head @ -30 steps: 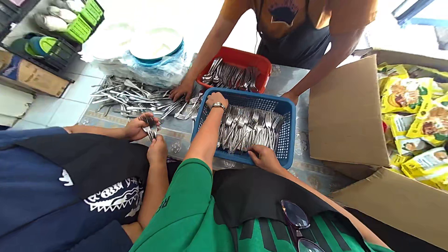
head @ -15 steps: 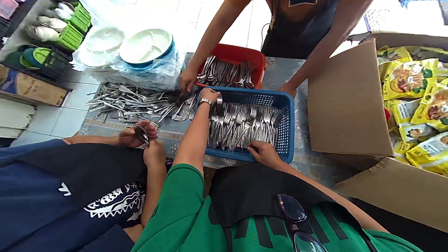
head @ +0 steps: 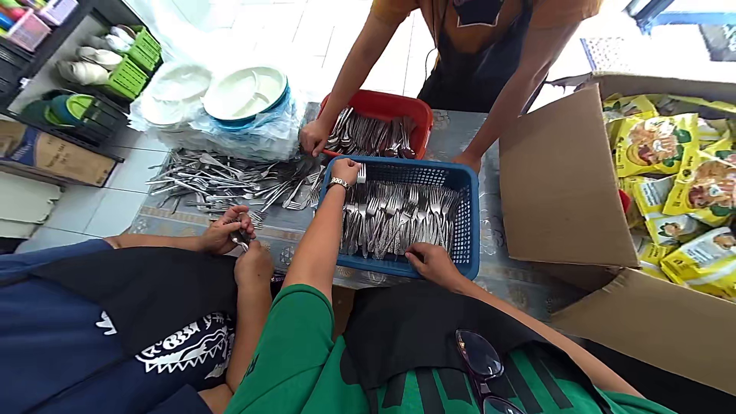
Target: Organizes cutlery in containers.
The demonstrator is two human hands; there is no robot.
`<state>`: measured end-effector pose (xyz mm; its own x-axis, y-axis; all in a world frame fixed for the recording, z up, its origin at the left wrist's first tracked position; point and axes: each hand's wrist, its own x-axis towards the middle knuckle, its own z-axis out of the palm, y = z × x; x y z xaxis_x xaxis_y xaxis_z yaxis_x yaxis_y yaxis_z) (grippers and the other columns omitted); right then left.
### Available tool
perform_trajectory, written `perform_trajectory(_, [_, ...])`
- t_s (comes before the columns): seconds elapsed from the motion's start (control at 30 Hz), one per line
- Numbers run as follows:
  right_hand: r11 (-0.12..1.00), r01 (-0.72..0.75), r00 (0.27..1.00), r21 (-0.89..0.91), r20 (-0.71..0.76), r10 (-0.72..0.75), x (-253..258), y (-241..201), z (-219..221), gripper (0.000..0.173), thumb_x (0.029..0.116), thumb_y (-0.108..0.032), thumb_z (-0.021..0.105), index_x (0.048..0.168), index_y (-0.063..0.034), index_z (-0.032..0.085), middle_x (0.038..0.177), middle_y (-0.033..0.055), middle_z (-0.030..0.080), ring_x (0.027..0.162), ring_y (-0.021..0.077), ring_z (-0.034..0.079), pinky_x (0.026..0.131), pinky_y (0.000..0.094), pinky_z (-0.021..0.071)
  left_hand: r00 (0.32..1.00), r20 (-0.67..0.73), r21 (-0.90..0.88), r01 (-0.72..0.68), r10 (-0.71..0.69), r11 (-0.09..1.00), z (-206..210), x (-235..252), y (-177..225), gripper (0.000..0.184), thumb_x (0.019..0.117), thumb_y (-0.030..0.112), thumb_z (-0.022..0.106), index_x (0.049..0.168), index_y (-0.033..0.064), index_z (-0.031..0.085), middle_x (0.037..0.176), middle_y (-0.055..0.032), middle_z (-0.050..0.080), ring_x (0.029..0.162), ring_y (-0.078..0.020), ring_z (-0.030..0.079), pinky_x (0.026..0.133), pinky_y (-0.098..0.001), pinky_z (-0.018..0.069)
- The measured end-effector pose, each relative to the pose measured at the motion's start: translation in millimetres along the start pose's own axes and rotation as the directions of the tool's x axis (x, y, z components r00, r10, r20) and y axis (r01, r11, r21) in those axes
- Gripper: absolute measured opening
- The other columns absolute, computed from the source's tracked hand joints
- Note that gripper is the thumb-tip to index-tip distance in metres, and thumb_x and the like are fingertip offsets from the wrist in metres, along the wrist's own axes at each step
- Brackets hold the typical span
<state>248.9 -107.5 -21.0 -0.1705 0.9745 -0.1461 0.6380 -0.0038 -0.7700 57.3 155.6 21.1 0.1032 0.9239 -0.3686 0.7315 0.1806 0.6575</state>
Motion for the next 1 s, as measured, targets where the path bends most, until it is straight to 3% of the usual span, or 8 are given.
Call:
perform_trajectory(0.2, [1.0, -0.014, 1.0, 0.008, 0.013, 0.014, -2, -1, -1, 0.031, 0.1034, -0.022, 0.053, 0.11, 0.0013, 0.073, 0.1, 0.018, 0.074, 0.092, 0.0282, 0.072, 0.087, 0.0463, 0.0556, 0.993, -0.112, -0.247, -0.051, 0.024, 0.968, -7, 11, 2, 0.037, 0.1092, 0.023, 0.051, 0.127, -0.0076, 0.062, 0.122, -0.0269, 0.064, 0.108, -0.0342, 0.063, 0.097, -0.0501, 0.0491])
perform_trajectory(0.33, [1.0, -0.024, 1.0, 0.02, 0.011, 0.024, -1, 0, 0, 0.031, 0.1034, -0.022, 0.053, 0.11, 0.0005, 0.074, 0.099, 0.0168, 0.074, 0.091, 0.0265, 0.072, 0.087, 0.0448, 0.0559, 0.949, -0.289, -0.486, -0.257, 0.124, 0.836, -27, 4, 23, 0.035, 0.1099, 0.018, 0.048, 0.128, -0.0102, 0.057, 0.111, -0.0212, 0.066, 0.097, -0.023, 0.065, 0.092, -0.0398, 0.0538])
perform_trajectory(0.43, [0.999, -0.023, 1.0, 0.024, 0.008, 0.022, -1, 0, -1, 0.031, 0.1035, -0.022, 0.053, 0.109, 0.0004, 0.074, 0.098, 0.0164, 0.074, 0.09, 0.0258, 0.072, 0.086, 0.0439, 0.0559, 0.882, -0.456, -0.667, -0.427, 0.118, 0.611, -48, -11, 40, 0.032, 0.1144, 0.024, 0.028, 0.116, 0.0003, 0.05, 0.078, -0.0018, 0.052, 0.063, -0.0101, 0.054, 0.066, -0.0292, 0.0542])
perform_trajectory(0.53, [0.999, -0.029, 1.0, 0.028, 0.008, 0.029, -1, -2, -1, 0.031, 0.1033, -0.023, 0.053, 0.11, -0.0003, 0.074, 0.097, 0.0156, 0.074, 0.089, 0.0248, 0.071, 0.085, 0.0438, 0.0558, 0.883, -0.434, -0.711, -0.457, 0.179, 0.534, -65, -42, 53, 0.037, 0.1136, 0.043, 0.025, 0.099, 0.0146, 0.044, 0.061, 0.0098, 0.034, 0.044, -0.002, 0.032, 0.043, -0.0185, 0.0341])
perform_trajectory(0.63, [0.998, -0.054, 0.998, 0.027, 0.043, 0.053, 1, -4, -1, 0.032, 0.1041, -0.024, 0.053, 0.112, -0.0012, 0.073, 0.099, 0.0145, 0.074, 0.091, 0.0244, 0.071, 0.086, 0.044, 0.0556, 0.944, -0.192, -0.62, -0.328, 0.268, 0.713, -64, -63, 42, 0.026, 0.1108, 0.034, 0.045, 0.109, 0.0081, 0.047, 0.067, 0.0048, 0.045, 0.048, -0.004, 0.039, 0.045, -0.0202, 0.0373])
perform_trajectory(0.77, [0.999, -0.045, 0.997, 0.025, 0.055, 0.044, 3, -4, 0, 0.032, 0.1041, -0.024, 0.054, 0.114, -0.0006, 0.073, 0.101, 0.0155, 0.075, 0.092, 0.0266, 0.072, 0.088, 0.0465, 0.0561, 0.996, -0.035, -0.511, -0.088, 0.081, 0.855, -30, -60, 22, 0.036, 0.1097, 0.037, 0.049, 0.1, 0.0031, 0.059, 0.074, -0.0025, 0.058, 0.05, -0.0083, 0.051, 0.047, -0.0232, 0.0469])
perform_trajectory(0.93, [0.999, -0.036, 0.997, 0.018, 0.062, 0.034, 1, -4, 1, 0.032, 0.1048, -0.024, 0.052, 0.114, -0.0013, 0.073, 0.102, 0.0151, 0.075, 0.093, 0.0248, 0.072, 0.088, 0.0444, 0.0561, 0.985, -0.119, -0.127, -0.142, 0.127, 0.982, 10, -36, 8, 0.053, 0.1113, 0.039, 0.044, 0.111, -0.0095, 0.065, 0.1, -0.0231, 0.067, 0.09, -0.0324, 0.064, 0.09, -0.051, 0.0501])
perform_trajectory(1.0, [0.999, -0.031, 0.999, 0.03, 0.036, 0.03, -1, -3, 1, 0.032, 0.105, -0.024, 0.052, 0.114, -0.0017, 0.073, 0.101, 0.0143, 0.075, 0.091, 0.0238, 0.072, 0.087, 0.0431, 0.0565, 0.98, -0.16, -0.095, -0.135, 0.119, 0.986, 16, -35, 24, 0.054, 0.1127, 0.038, 0.039, 0.119, -0.0104, 0.064, 0.11, -0.0274, 0.067, 0.104, -0.0378, 0.065, 0.098, -0.0543, 0.0476])
